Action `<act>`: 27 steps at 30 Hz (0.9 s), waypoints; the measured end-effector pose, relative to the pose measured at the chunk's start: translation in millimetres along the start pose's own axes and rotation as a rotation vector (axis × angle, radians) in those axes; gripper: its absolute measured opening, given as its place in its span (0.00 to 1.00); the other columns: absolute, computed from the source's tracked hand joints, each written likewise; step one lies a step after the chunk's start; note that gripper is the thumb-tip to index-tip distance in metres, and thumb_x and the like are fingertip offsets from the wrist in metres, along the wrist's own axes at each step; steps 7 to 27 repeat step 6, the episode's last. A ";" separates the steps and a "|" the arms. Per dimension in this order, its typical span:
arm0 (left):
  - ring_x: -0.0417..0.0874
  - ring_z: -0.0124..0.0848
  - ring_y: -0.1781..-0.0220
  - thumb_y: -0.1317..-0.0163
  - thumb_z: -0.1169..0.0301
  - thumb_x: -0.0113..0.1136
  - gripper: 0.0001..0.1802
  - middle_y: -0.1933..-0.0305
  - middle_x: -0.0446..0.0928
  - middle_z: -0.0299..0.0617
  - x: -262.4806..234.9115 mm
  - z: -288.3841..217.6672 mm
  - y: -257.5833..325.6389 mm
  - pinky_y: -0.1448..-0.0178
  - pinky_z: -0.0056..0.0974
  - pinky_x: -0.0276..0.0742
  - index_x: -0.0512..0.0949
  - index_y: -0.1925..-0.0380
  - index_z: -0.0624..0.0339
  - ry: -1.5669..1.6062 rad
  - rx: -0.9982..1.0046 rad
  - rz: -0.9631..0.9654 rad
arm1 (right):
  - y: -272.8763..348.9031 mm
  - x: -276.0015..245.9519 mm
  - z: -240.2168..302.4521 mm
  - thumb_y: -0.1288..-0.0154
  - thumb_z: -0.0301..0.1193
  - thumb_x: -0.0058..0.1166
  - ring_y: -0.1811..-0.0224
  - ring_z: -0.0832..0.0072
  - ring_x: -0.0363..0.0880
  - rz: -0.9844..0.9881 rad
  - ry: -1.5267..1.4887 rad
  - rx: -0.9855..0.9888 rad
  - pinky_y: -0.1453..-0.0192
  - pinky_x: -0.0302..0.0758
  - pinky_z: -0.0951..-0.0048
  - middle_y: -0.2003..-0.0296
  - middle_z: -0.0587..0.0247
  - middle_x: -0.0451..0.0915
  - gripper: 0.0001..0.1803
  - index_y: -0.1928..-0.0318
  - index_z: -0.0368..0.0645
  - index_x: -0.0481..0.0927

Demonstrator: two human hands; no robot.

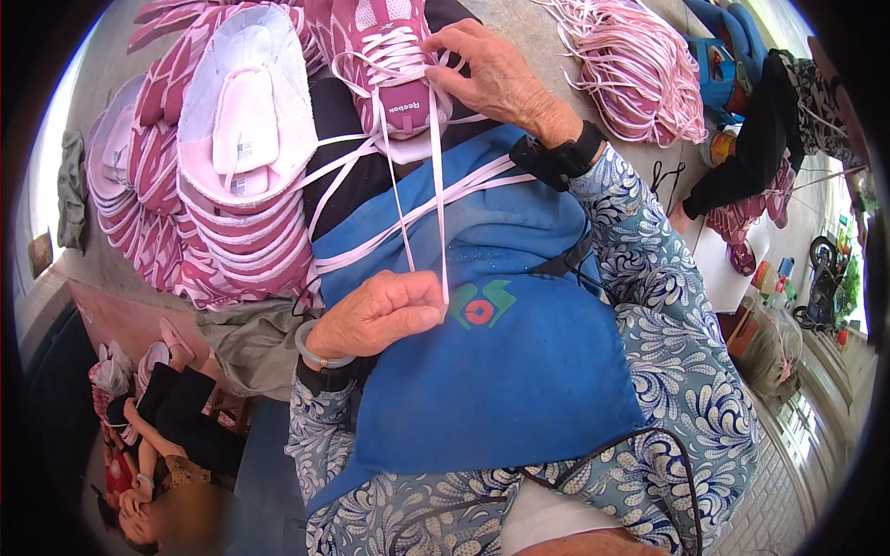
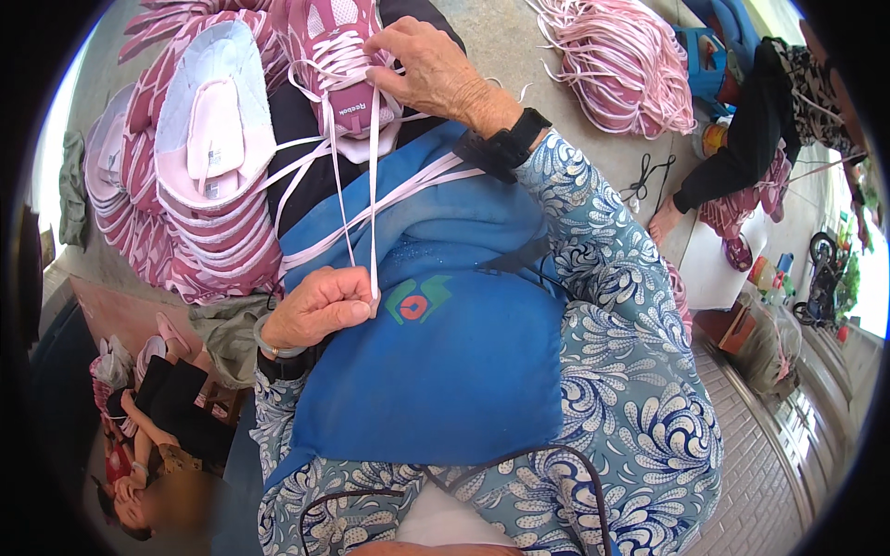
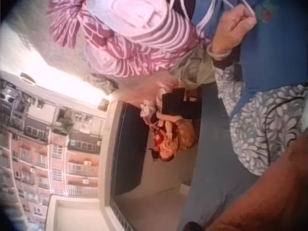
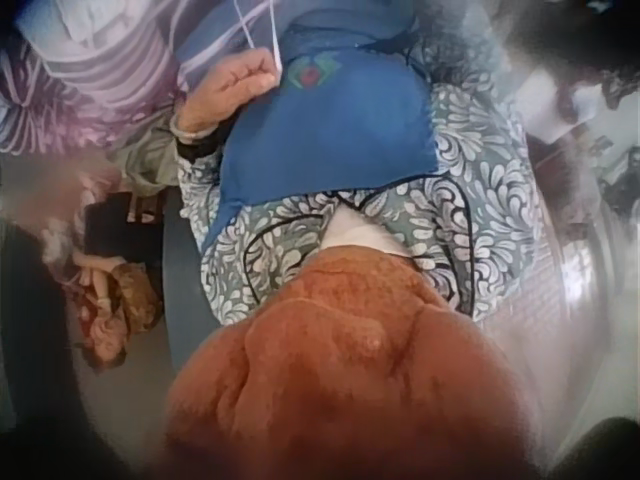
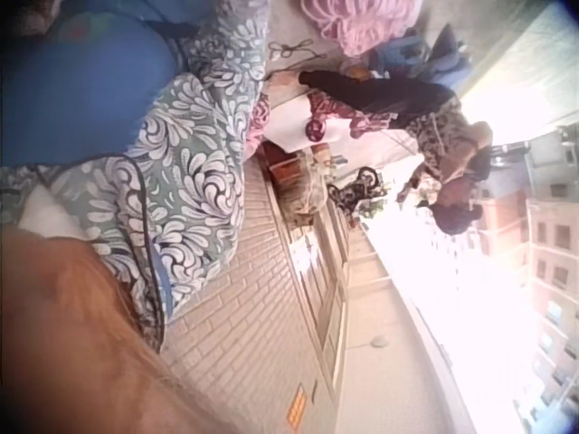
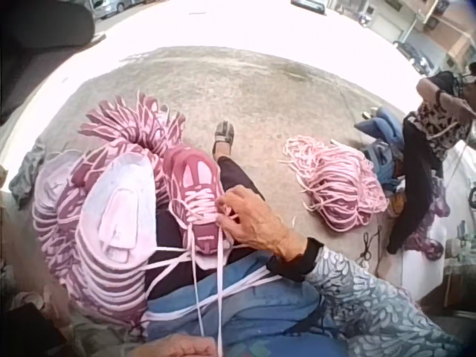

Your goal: Lacing pink and white athletic shoes.

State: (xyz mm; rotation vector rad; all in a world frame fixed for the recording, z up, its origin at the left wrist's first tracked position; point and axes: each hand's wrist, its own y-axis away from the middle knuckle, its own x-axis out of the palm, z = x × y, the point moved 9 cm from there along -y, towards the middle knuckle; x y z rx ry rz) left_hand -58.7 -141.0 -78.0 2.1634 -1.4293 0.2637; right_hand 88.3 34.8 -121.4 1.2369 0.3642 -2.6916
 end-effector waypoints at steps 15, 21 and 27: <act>0.67 0.25 0.71 0.35 0.61 0.54 0.14 0.74 0.70 0.35 9.3 -10.3 -16.6 0.64 0.28 0.64 0.71 0.68 0.63 0.156 -0.043 0.111 | 3.8 20.3 11.2 0.41 0.40 0.59 0.45 0.58 0.70 0.104 0.448 -0.188 0.32 0.59 0.65 0.52 0.54 0.72 0.18 0.52 0.49 0.77; 0.67 0.25 0.71 0.35 0.61 0.54 0.14 0.74 0.70 0.35 9.3 -10.3 -16.6 0.64 0.28 0.64 0.71 0.68 0.63 0.156 -0.043 0.111 | 3.8 20.3 11.2 0.41 0.40 0.59 0.45 0.58 0.70 0.104 0.448 -0.188 0.32 0.59 0.65 0.52 0.54 0.72 0.18 0.52 0.49 0.77; 0.67 0.25 0.71 0.35 0.61 0.54 0.14 0.74 0.70 0.35 9.3 -10.3 -16.6 0.64 0.28 0.64 0.71 0.68 0.63 0.156 -0.043 0.111 | 3.8 20.3 11.2 0.41 0.40 0.59 0.45 0.58 0.70 0.104 0.448 -0.188 0.32 0.59 0.65 0.52 0.54 0.72 0.18 0.52 0.49 0.77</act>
